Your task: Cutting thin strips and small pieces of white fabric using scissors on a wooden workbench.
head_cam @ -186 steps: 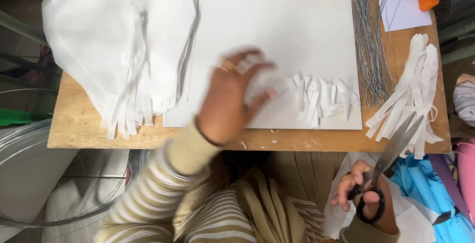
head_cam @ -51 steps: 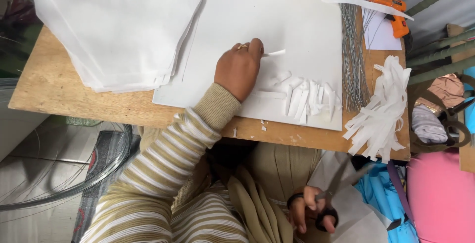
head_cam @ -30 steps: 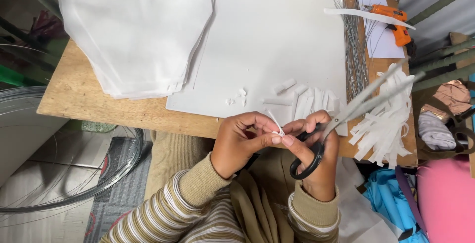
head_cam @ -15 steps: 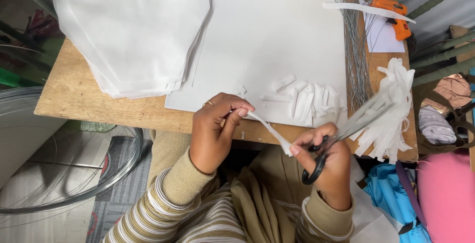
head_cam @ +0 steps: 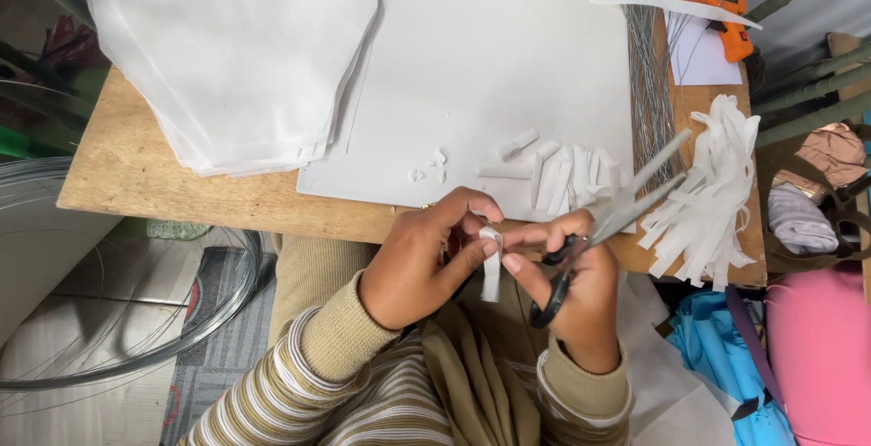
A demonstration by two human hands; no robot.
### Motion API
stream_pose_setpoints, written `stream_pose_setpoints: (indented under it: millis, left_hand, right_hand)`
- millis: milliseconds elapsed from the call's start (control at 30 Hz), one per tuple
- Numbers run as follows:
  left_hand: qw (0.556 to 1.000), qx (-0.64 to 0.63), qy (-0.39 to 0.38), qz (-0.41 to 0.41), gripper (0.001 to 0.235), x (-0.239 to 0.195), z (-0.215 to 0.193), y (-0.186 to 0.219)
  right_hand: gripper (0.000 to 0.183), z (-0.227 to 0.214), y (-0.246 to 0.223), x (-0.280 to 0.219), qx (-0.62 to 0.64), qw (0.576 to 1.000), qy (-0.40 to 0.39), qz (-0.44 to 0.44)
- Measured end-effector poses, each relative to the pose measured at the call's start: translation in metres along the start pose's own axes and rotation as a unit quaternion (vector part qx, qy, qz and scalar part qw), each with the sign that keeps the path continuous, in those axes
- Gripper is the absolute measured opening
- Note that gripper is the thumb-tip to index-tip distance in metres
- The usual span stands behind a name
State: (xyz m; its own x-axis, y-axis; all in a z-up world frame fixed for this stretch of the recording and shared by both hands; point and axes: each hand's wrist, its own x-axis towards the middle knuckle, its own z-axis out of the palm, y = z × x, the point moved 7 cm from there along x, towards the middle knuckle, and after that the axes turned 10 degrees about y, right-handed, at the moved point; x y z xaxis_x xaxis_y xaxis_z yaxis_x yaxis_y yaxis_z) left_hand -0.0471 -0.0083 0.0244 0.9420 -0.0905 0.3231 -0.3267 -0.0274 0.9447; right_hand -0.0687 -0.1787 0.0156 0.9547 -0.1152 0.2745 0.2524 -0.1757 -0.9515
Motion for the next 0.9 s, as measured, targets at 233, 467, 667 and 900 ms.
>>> stream_pose_setpoints:
  millis: [233,467,667,900]
  left_hand:
    - [0.989,-0.109,-0.053,-0.090,0.032,-0.006,0.008,-0.026]
    - [0.897,-0.314,-0.150,-0.272,0.038,-0.031,0.024,-0.055]
    - [0.925,-0.211,-0.159,-0.273,0.018,-0.042,-0.007,-0.079]
    - [0.937,-0.292,-0.100,-0.165,0.036,-0.022,-0.047,-0.059]
  right_hand:
    - [0.041,-0.007,0.022,0.001,-0.001,1.000,0.017,-0.010]
    - [0.041,-0.025,0.003,0.008,-0.064,0.983,0.105,-0.133]
    - [0.042,-0.046,0.009,0.003,-0.147,0.967,0.129,-0.165]
    - [0.040,-0.038,0.026,-0.013,-0.104,0.984,0.102,-0.100]
